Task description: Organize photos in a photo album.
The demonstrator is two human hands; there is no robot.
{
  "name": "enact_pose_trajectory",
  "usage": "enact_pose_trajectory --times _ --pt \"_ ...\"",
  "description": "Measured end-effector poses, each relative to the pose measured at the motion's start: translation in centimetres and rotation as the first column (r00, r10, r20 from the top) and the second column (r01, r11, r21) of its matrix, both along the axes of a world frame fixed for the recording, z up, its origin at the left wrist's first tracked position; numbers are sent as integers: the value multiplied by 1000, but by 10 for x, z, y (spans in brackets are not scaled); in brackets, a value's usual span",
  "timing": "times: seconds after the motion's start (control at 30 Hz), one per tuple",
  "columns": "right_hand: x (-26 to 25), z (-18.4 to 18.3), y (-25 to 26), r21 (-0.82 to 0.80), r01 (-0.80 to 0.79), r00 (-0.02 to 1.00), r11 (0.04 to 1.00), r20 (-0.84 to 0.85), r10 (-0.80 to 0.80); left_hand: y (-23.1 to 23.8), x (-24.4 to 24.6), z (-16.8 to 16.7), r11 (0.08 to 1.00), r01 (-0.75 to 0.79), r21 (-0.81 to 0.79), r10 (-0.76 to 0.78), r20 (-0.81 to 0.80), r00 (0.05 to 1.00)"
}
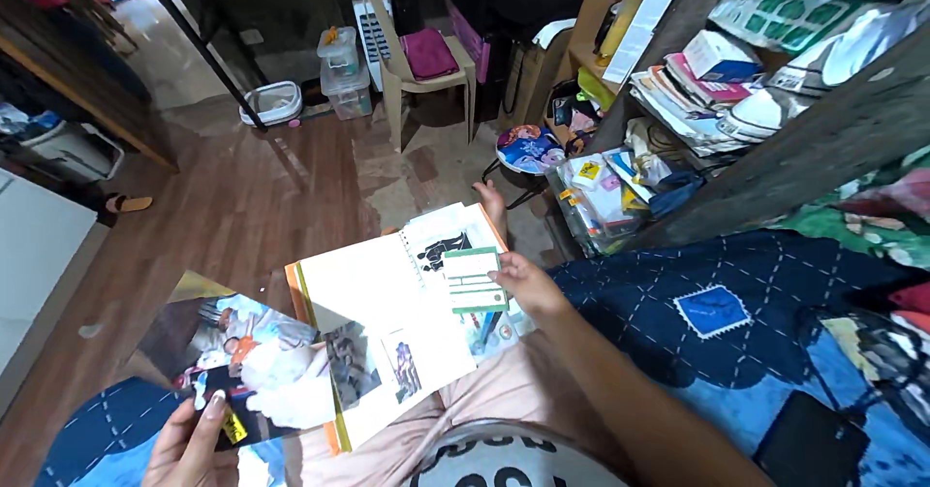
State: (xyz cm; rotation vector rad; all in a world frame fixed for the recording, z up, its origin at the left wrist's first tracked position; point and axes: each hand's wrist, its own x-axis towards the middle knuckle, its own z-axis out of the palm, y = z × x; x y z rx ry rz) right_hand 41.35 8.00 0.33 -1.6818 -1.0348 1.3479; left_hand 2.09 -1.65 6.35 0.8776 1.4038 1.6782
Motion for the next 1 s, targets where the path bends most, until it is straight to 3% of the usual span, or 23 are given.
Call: enact_pose_trajectory --times 0.17,0.53,0.67,0.73,0.83,0.93,1.0 --pt "0 -2 10 -36 -14 999 999 43 16 0 0 -2 1000 15 -10 -15 -1 1000" --pt "12 11 18 -14 -43 997 999 -59 42 0 -4 -4 1000 5 -27 -6 -20 1000" --pt "19 9 21 115 -114 985 987 140 98 2 -2 -3 1000 9 -11 -9 -18 1000" --pt "21 9 22 320 -212 929 923 360 89 2 0 -2 1000 6 -15 -7 -21 1000" --pt "8 3 25 589 -425 784 687 619 -45 2 1 -1 1000 12 -21 -13 -20 1000" --pt "-13 -8 25 653 -619 631 436 744 -219 3 2 -2 1000 15 -18 -15 -26 1000" --pt "-24 -16 21 592 -692 594 414 792 -140 2 2 -2 1000 17 -14 -17 -33 999"
